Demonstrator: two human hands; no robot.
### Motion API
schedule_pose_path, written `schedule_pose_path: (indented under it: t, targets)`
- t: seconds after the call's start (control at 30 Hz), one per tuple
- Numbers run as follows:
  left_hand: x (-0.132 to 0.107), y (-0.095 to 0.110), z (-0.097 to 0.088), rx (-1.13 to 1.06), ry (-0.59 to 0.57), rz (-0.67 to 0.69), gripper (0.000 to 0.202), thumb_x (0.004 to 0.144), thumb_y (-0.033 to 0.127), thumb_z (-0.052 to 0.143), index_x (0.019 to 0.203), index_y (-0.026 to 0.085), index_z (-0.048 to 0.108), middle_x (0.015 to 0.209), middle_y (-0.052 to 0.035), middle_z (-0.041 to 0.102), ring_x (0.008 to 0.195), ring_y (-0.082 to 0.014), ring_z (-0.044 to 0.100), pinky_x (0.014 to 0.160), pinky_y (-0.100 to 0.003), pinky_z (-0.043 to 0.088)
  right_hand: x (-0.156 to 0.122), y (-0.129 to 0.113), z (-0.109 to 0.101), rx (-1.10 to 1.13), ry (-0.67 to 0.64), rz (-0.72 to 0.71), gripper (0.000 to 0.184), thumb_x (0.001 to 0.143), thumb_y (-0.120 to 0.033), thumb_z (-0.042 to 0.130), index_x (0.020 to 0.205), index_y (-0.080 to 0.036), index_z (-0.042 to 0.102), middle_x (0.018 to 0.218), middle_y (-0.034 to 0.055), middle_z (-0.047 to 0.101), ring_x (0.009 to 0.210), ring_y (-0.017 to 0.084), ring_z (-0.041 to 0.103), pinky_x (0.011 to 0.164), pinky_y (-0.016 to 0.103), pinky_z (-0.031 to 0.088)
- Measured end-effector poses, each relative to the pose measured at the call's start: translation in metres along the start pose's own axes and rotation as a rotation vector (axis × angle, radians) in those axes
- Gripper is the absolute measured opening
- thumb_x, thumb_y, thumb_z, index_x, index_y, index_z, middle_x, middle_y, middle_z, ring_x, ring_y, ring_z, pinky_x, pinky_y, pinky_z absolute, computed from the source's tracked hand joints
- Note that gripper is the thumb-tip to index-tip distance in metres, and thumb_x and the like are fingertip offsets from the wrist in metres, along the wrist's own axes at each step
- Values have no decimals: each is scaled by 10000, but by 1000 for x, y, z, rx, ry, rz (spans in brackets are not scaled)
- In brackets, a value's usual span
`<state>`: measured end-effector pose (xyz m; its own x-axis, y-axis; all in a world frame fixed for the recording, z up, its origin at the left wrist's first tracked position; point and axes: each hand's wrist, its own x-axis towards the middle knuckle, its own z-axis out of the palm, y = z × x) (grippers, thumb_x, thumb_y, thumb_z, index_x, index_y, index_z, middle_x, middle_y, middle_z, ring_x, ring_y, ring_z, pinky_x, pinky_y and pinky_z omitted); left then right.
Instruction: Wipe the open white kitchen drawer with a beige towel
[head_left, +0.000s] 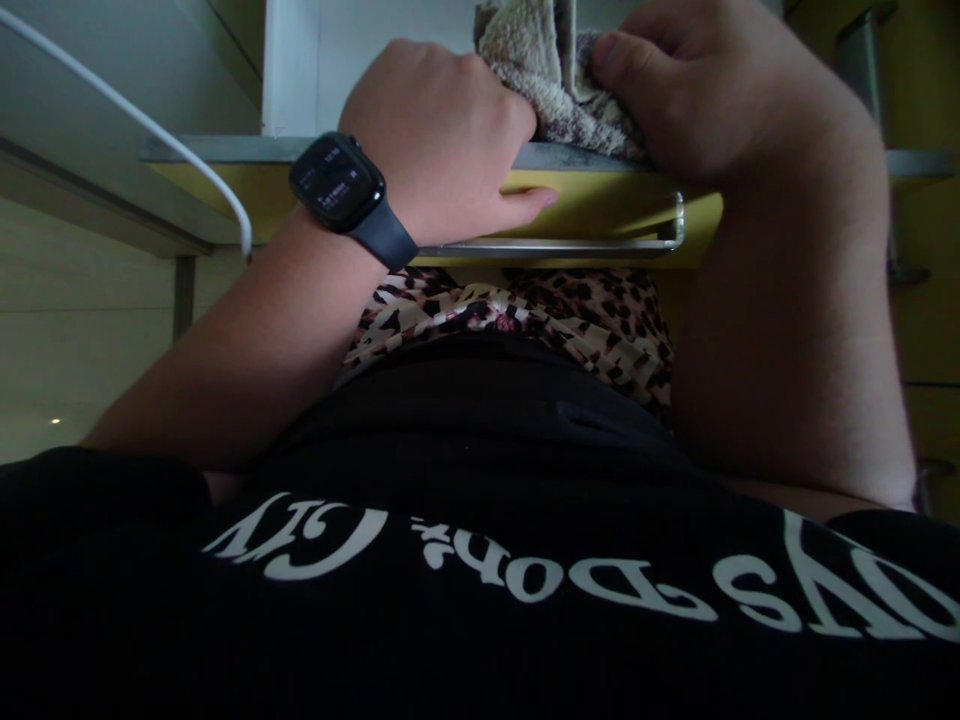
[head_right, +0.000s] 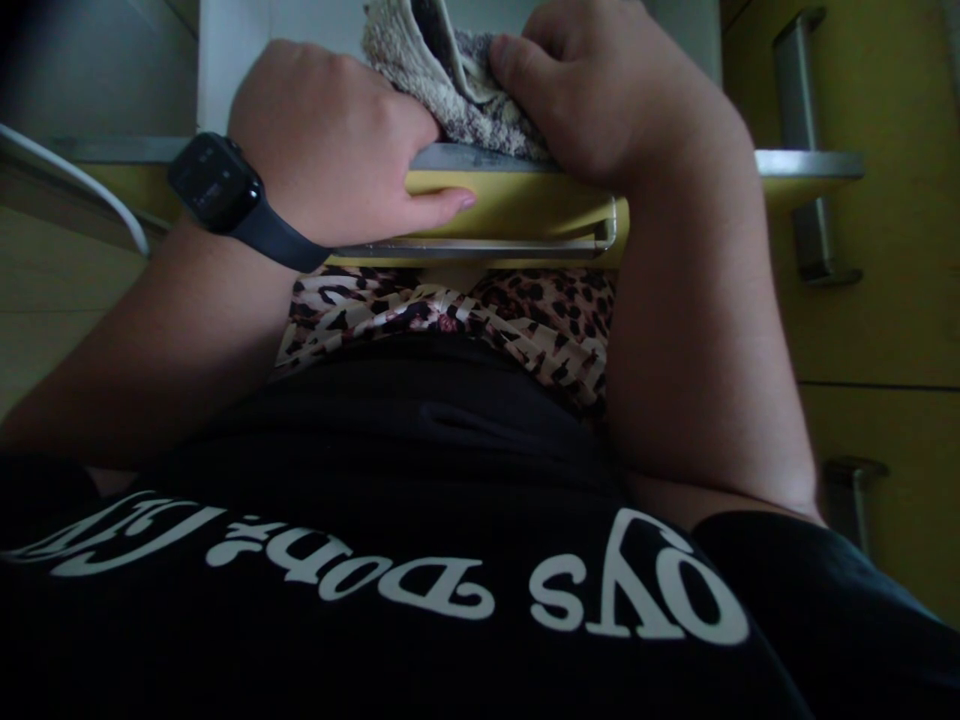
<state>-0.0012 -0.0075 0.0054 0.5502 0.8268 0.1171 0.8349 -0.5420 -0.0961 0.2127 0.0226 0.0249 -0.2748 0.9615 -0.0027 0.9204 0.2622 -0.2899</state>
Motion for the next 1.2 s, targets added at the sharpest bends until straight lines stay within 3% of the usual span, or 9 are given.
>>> schedule_pose_path:
  t: [0.1,0.17,0.27,0.37,0.73,0.87,1.03,1.2]
  targets:
    - [0,1,0,-11,-4,2,763,987,686,459,1211,21,759,1093,-266,736,1188,-573,675,901,-770,524,0,0,0,-2,-9,0,392,946,-640,340,814,-357,576,850,64,574,843,256,491,775,437,319]
    - [-1,1,-1,-16,-1,2,758,988,675,466,1206,12,758,1088,-274,735,1184,-582,671,894,-776,519,0,1,1,6,11,-20,408,963,-608,354,751,-287,491,821,54,540,831,222,499,782,408,330]
    - [0,1,-1,-16,-6,-4,761,987,684,457,1203,21,761,1098,-262,736,1195,-573,670,910,-772,516,0,2,3,28,34,-56,428,1005,-543,380,742,-206,404,751,11,402,715,132,392,747,340,272]
    - [0,0,0,-12,-7,-4,765,986,698,446,1218,42,762,1107,-239,739,1207,-547,677,927,-752,523,0,2,4,46,39,-61,434,1025,-522,404,753,-184,411,727,-8,341,667,93,280,719,324,206]
    - [0,0,0,21,-21,-14,775,985,717,425,1236,62,755,1123,-225,743,1206,-508,691,946,-691,536,1,3,4,56,53,-70,442,1046,-514,407,756,-182,435,714,-9,350,656,95,275,713,327,198]
    - [-1,1,-2,10,-21,-28,760,981,711,438,1227,69,761,1148,-222,750,1223,-473,697,975,-626,541,1,2,3,64,48,-59,433,1036,-504,421,742,-188,427,702,-11,340,656,104,270,719,323,222]
    - [-2,1,-1,-8,2,-27,728,974,691,456,1212,79,771,1157,-234,755,1218,-473,702,973,-609,540,1,1,2,68,40,-45,413,1027,-494,441,740,-196,454,694,-5,355,693,134,399,769,320,326]
    - [-1,1,0,12,12,-11,725,978,688,450,1199,78,775,1127,-240,757,1181,-478,715,938,-608,555,1,1,3,69,36,-41,397,1024,-488,448,754,-197,464,698,-6,367,666,125,318,732,317,275]
